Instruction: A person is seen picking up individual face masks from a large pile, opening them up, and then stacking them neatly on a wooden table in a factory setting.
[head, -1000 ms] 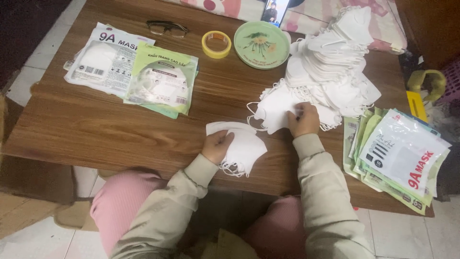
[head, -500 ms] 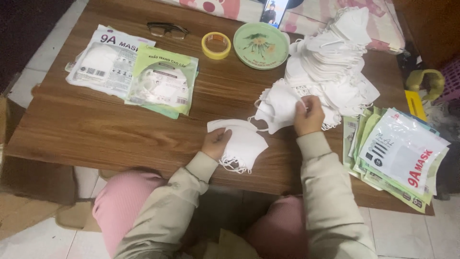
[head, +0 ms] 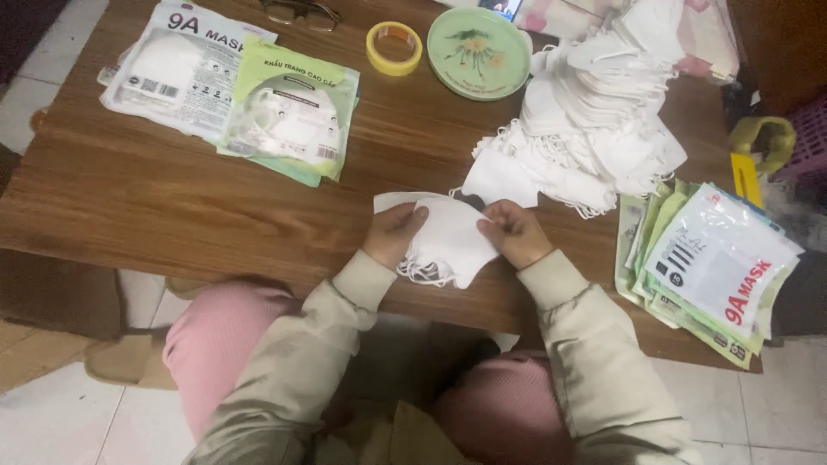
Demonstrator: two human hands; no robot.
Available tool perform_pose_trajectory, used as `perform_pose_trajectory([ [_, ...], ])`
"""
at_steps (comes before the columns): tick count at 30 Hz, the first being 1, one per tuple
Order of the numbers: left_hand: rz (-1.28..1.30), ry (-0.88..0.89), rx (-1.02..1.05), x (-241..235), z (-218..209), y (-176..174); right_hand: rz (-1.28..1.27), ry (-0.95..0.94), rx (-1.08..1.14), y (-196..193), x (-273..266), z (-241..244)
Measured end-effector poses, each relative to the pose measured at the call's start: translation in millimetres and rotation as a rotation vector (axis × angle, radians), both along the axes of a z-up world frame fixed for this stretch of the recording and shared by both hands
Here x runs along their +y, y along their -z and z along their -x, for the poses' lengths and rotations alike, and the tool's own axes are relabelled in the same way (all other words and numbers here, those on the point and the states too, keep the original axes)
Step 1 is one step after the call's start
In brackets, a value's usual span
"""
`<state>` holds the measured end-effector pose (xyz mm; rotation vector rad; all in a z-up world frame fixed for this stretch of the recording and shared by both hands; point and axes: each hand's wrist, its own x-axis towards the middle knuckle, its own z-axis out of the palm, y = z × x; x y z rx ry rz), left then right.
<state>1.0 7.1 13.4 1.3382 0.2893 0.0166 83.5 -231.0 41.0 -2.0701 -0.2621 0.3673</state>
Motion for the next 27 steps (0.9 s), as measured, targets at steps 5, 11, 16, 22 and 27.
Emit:
perform_pose_trajectory([
  [5, 0.075, 0.018, -0.028, -8, 9, -14, -0.055, -0.01, -0.013, -5, 15, 13],
  [11, -0.008, -0.004, -0.05, -3, 10, -19, -0.029, -0.052, -0.143, -52, 39, 33],
  [16, -0.08, 0.045, -0.255, -4, 31, -67, -0.042, -0.044, 0.022, -31, 37, 28],
  [22, -0.202, 0.082, -0.267, -7, 15, -6, 0.093, -0.094, -0.179, -14, 8, -19],
  [27, -0.141, -0.045, -0.243, -5, 8, 5, 0.826, 0.172, -0.376, -27, -9, -44],
])
